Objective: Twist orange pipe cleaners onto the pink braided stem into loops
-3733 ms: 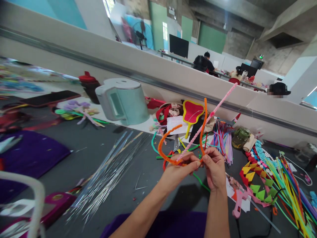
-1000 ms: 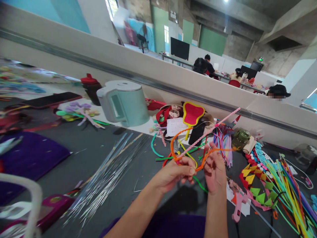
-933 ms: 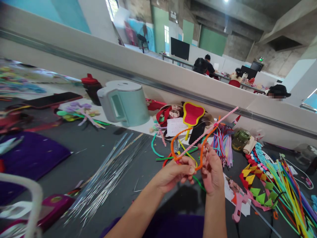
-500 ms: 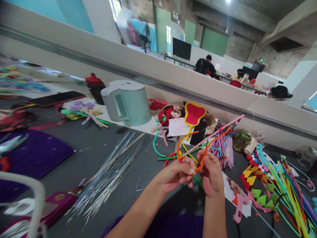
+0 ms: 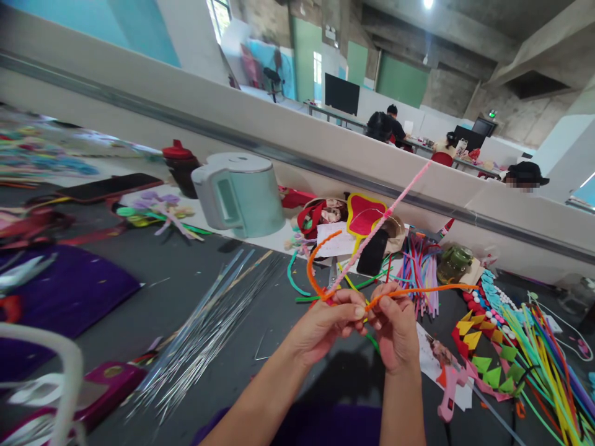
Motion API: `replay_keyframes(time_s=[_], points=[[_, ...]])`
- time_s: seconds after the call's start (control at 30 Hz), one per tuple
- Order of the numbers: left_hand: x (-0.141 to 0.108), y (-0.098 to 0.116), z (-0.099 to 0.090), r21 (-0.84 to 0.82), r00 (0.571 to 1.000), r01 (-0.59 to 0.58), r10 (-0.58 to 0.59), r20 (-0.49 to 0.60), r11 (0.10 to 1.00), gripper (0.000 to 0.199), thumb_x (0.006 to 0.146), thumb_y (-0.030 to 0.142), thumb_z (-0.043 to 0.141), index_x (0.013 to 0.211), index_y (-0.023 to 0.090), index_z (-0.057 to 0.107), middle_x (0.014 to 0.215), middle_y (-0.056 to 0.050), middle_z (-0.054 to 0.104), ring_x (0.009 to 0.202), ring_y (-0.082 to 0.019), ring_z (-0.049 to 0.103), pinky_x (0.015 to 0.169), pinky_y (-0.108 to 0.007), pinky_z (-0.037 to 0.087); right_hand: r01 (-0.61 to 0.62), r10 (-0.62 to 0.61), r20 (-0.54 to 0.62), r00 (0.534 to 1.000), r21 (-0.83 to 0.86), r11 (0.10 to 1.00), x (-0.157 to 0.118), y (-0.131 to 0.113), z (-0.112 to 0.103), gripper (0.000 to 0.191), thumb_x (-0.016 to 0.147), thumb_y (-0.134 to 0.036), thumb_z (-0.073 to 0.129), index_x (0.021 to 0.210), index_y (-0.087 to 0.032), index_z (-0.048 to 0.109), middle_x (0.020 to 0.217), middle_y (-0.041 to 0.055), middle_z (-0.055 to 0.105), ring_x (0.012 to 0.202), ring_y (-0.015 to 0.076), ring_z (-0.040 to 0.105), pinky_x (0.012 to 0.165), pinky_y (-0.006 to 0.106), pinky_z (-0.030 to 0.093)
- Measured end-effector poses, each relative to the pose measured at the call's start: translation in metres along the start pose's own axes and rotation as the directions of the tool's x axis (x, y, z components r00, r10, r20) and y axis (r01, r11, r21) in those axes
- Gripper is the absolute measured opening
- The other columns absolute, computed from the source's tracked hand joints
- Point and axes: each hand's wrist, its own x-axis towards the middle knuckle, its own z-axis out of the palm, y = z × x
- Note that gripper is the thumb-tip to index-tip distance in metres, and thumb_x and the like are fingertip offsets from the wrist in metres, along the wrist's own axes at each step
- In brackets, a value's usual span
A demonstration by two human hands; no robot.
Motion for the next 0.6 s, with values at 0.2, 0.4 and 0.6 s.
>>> replay_keyframes(time_s=[0.2,0.4,0.6], points=[[-0.0008,-0.0006,0.0062,0.112,0.989,-0.123,0.131,-0.072,0.986,0.014,0.057,0.021,0.073,0.054,0.013,0.062,0.05,0.0,0.058,0.05,-0.011,0.054,0.043,-0.019,0.035,0.056,-0.077,-0.125,0.989,-0.163,0.985,0.0002,0.0015,0.0006,0.021,0.064,-0.023,0.078,0.078,-0.018,0.062,0.069,-0.0036,0.057,0.047,0.0053,0.044,0.04,0.016,0.032],[0.0001,-0.0041,0.0097,0.238,0.959,-0.208,0.245,-0.141,0.949,0.015,0.06,0.024,0.071,0.053,0.014,0.063,0.049,0.0,0.057,0.046,-0.01,0.048,0.046,-0.022,0.037,0.188,-0.288,-0.232,0.929,-0.373,0.908,-0.0008,0.0059,0.005,0.016,0.068,-0.026,0.075,0.074,-0.017,0.063,0.06,-0.0046,0.056,0.044,0.0064,0.043,0.041,0.019,0.031],[0.0037,-0.0066,0.0088,0.31,0.946,-0.213,0.275,-0.172,0.927,0.015,0.063,0.023,0.068,0.053,0.013,0.063,0.048,0.0,0.057,0.045,-0.01,0.048,0.045,-0.022,0.037,0.19,-0.472,-0.248,0.846,-0.686,0.702,-0.0026,0.0081,0.0054,0.012,0.072,-0.029,0.072,0.072,-0.018,0.065,0.057,-0.0047,0.056,0.047,0.0077,0.044,0.044,0.02,0.034]])
